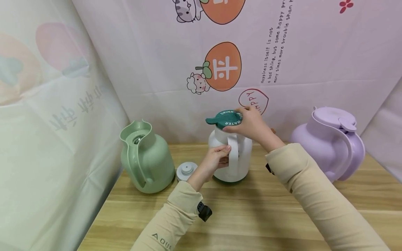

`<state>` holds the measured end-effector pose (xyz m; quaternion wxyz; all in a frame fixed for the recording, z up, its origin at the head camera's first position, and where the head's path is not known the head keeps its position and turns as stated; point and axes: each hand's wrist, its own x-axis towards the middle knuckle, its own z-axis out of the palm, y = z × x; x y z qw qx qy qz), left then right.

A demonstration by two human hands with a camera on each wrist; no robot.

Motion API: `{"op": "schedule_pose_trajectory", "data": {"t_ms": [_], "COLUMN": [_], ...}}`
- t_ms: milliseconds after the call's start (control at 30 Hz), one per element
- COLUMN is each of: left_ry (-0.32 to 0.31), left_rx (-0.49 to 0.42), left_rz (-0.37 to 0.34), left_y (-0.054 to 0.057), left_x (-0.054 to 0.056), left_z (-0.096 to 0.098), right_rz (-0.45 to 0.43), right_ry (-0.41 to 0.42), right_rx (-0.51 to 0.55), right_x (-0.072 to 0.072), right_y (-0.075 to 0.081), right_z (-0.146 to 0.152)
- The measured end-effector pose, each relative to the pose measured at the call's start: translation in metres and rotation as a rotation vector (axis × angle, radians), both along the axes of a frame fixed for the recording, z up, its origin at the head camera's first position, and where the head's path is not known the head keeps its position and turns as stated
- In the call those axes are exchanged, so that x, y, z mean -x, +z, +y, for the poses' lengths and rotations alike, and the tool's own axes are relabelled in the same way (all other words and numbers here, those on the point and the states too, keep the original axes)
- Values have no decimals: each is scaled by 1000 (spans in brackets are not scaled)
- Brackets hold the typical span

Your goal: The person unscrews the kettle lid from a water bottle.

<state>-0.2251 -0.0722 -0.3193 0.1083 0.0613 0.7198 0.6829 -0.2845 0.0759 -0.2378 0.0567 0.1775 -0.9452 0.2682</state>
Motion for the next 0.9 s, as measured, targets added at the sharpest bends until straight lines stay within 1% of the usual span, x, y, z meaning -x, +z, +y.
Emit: {"op": "schedule_pose_trajectory", "data": {"t_ms": [100, 233, 333, 467, 533, 567, 633, 733, 800, 900], "left_ry": [-4, -9, -7, -8, -11, -13, -19, -20, -17, -6], "left_rx": [9, 11, 9, 11, 11, 11, 14, 15, 13, 8], "left_rz": [5, 12, 13, 5, 3, 2, 6, 7, 5, 1], "left_y": [0, -1, -1, 0, 0, 0, 0, -1, -1, 0], "left_x": [0, 1, 1, 1, 0, 1, 0, 0, 0, 0], "left_z": [0, -1, -1, 0, 0, 0, 0, -1, -1, -1], "right_rz": [-32, -43, -61, -146, -171, -176, -156, -90, -56, -35], "right_ry": [-22, -4, 31, 93, 109, 104, 72, -7, -47, -66], "right_rx": [11, 6, -8, 10, 25, 26, 15, -47, -71, -71], "right_x": [1, 3, 4, 4, 4, 4, 3, 2, 1, 1], "right_y": [1, 2, 5, 10, 10, 9, 6, 0, -3, -4], "right_z": [5, 10, 14, 20, 22, 21, 20, 13, 8, 4]}}
